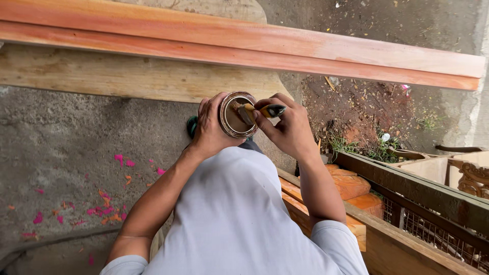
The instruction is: The person applies a wood stain to long planks using a brush, repeatedly dipping the brush into a can and brushing along the grain. The person flips one plank to coat the other side and then sets the can and brush down.
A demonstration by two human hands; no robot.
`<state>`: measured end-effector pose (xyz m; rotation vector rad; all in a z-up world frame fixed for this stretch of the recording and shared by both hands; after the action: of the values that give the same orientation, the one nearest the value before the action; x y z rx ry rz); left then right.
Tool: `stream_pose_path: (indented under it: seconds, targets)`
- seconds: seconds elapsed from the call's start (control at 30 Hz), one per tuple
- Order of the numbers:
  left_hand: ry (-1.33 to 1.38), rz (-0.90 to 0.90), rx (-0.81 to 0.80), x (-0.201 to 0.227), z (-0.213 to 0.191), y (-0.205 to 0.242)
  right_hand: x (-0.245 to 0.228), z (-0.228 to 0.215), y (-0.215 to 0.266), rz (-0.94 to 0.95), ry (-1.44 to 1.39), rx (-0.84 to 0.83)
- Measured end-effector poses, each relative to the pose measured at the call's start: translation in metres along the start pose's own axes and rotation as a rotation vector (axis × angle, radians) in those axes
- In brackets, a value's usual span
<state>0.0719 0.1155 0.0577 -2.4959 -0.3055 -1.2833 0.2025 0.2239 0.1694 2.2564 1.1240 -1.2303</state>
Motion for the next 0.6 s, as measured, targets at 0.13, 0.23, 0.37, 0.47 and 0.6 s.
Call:
stream_pose_path:
  seconds: [0.13,0.23,0.37,0.47,0.6]
  targets:
    - [-0.033,0.019,0.002,0.018,0.020,0.003,0.020,-0.010,0.010,-0.010,0.049,-0.046]
    - [-0.051,-0.003,-0.005,0.027,0.032,0.004,0.030,-0.019,0.016,-0.012,0.045,-0.053]
    - [-0.034,0.000,-0.016,0.036,0.046,-0.002,0.033,-0.033,0.017,-0.037,0.022,-0.042]
    - [-0.046,0.013,-0.014,0.036,0.054,-0.013,0.040,-0.043,0.012,-0.008,0.015,-0.036]
    - [-0.029,0.016,-0.041,0.032,0.062,-0.032,0.047,-0.058,0.006,0.040,0.077,0.003]
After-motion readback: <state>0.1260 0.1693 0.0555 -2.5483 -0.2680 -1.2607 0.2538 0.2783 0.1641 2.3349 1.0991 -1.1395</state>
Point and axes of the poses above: each hand's wrist, its own y-axis away from the middle knuckle, its own z-axis out of the palm, x = y × z, the point moved 9 cm from there along -y, towards the middle knuckle, and after that the axes turned 3 degrees about -z, right-handed, at the moved point
